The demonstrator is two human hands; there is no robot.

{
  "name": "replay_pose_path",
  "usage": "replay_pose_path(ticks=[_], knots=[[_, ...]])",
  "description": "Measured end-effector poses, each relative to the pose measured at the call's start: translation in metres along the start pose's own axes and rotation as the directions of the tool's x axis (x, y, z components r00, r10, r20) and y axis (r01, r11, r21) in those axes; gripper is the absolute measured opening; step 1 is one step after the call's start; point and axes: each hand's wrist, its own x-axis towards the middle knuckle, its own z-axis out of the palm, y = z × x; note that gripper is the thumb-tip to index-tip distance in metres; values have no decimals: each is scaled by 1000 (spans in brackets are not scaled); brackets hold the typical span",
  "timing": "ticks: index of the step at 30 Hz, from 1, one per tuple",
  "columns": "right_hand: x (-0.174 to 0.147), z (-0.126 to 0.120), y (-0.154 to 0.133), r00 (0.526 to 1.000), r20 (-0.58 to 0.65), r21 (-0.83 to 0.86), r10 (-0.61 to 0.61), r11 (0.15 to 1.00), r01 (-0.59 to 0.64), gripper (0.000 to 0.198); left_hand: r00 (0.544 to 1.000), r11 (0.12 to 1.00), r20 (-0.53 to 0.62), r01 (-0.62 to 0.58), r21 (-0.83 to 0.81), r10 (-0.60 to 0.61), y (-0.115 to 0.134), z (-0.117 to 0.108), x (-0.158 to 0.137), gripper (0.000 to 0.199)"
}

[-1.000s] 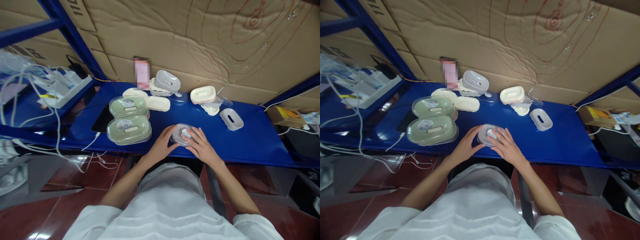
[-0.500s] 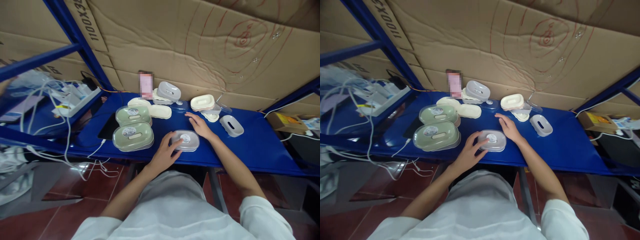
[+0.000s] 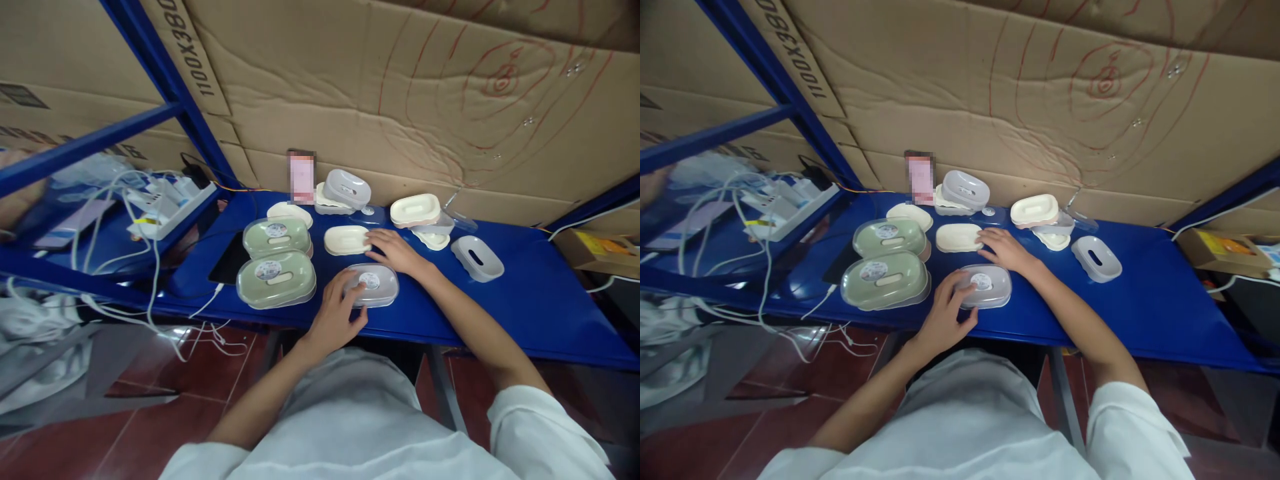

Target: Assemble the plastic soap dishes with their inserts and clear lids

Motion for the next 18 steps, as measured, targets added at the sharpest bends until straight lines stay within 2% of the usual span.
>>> replay_pose_path(ticks=[6, 11, 14, 16, 18], knots=[[-104, -40, -11, 986, -61, -149, 155, 975, -162, 27, 999, 998, 31, 14, 67, -16, -2, 2, -2, 46], [-180, -39, -29, 954, -123, -40, 273, 959, -280, 22, 994, 976, 14, 102, 191, -107, -5, 2, 27, 54], [-196, -30, -44, 954, -121, 76, 274, 961, -266, 19, 996, 980, 2, 83, 181, -85, -3, 6, 43, 58], [-190, -29, -49, 968, -98, 122, 232, 968, -220, 23, 997, 993, 81, -27, 111, 18, 1, 8, 43, 55], [-172, -34, -46, 976, -104, 142, 192, 974, -177, 31, 968, 988, 210, -151, 35, 140, 5, 9, 33, 48]])
